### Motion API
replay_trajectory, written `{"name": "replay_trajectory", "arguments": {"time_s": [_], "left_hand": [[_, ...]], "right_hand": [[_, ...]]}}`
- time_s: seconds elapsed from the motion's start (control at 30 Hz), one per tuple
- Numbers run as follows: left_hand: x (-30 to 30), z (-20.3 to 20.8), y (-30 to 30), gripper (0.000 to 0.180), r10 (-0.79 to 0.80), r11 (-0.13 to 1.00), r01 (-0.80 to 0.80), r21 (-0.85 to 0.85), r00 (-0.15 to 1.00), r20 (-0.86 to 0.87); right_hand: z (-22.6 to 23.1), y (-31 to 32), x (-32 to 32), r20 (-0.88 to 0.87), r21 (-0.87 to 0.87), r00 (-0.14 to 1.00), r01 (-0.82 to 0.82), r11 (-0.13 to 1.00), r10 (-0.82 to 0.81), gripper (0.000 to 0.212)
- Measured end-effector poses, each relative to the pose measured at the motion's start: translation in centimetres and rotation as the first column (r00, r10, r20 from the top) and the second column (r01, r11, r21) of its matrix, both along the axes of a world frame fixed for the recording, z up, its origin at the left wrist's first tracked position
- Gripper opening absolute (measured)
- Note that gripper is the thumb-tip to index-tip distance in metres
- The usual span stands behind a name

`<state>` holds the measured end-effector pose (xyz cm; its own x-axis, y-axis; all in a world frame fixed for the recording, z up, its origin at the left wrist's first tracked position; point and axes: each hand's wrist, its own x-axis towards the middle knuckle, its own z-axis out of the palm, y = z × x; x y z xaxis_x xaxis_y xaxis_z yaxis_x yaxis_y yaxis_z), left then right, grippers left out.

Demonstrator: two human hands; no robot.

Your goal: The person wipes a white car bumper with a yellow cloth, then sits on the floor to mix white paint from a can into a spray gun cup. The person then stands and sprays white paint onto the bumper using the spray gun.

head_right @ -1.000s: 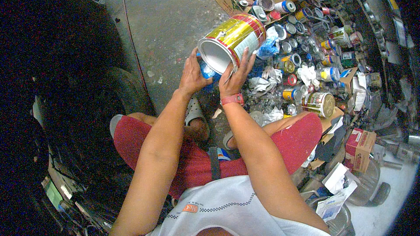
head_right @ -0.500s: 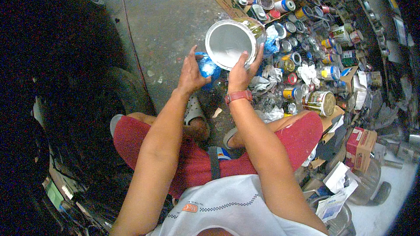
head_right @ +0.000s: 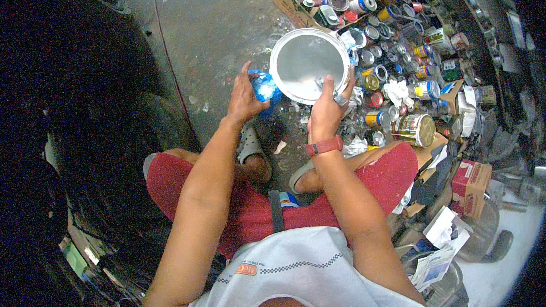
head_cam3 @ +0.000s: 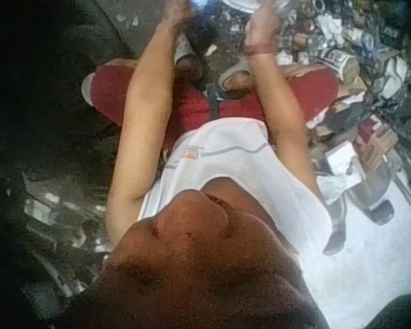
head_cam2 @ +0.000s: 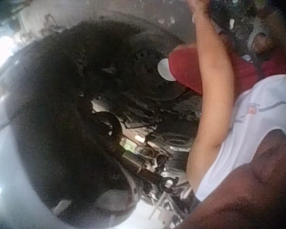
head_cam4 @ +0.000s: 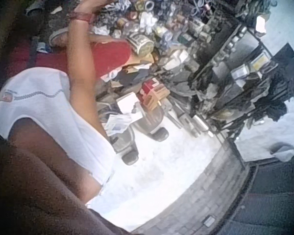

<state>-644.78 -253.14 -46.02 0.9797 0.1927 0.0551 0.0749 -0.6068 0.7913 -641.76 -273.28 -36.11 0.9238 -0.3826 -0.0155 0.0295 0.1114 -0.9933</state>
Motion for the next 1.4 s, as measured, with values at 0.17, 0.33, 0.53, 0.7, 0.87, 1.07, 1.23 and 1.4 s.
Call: {"name": "replay_trajectory", "arguments": {"time_s": [0.17, 0.33, 0.53, 0.7, 0.87, 1.07, 1.23, 1.4], "left_hand": [[-0.2, 0.1, -0.1, 0.130, -0.006, 1.000, 0.006, 0.013, 1.000, -0.005], [-0.3, 0.5, -0.1, 0.132, -0.005, 1.000, 0.005, 0.022, 1.000, -0.010], [-0.3, 0.8, -0.2, 0.133, 0.006, 1.000, -0.006, 0.014, 1.000, -0.017], [-0.3, 0.9, -0.3, 0.133, 0.016, 1.000, -0.016, -0.009, 1.000, -0.023], [-0.1, 1.0, -0.2, 0.131, 0.002, 1.000, -0.002, -0.010, 1.000, -0.015], [0.0, 0.9, -0.3, 0.130, 0.020, 1.000, -0.019, 0.006, 0.999, -0.028], [-0.1, 0.5, -0.1, 0.131, 0.023, 0.999, -0.022, 0.040, 1.000, -0.013], [-0.3, 0.4, 0.1, 0.132, 0.015, 0.999, -0.016, 0.034, 1.000, 0.012]], "right_hand": [[-0.1, 1.1, -1.1, 0.099, -0.305, 0.994, -0.012, 0.952, 0.044, 0.062], [-1.6, 2.4, -0.9, 0.156, -0.440, 0.987, 0.026, 0.898, 0.048, 0.067], [-4.2, 3.7, -0.1, 0.204, -0.574, 0.977, 0.063, 0.817, 0.068, 0.066], [-6.0, 4.5, 0.4, 0.262, -0.590, 0.961, 0.087, 0.803, 0.088, 0.066], [-7.3, 4.5, 0.6, 0.316, -0.630, 0.938, 0.098, 0.770, 0.139, 0.065], [-8.1, 4.3, 0.6, 0.348, -0.658, 0.916, 0.088, 0.748, 0.199, 0.066], [-8.3, 4.7, 0.6, 0.366, -0.642, 0.911, 0.101, 0.760, 0.188, 0.065], [-8.3, 4.7, 0.3, 0.381, -0.663, 0.900, 0.105, 0.741, 0.213, 0.065]]}}
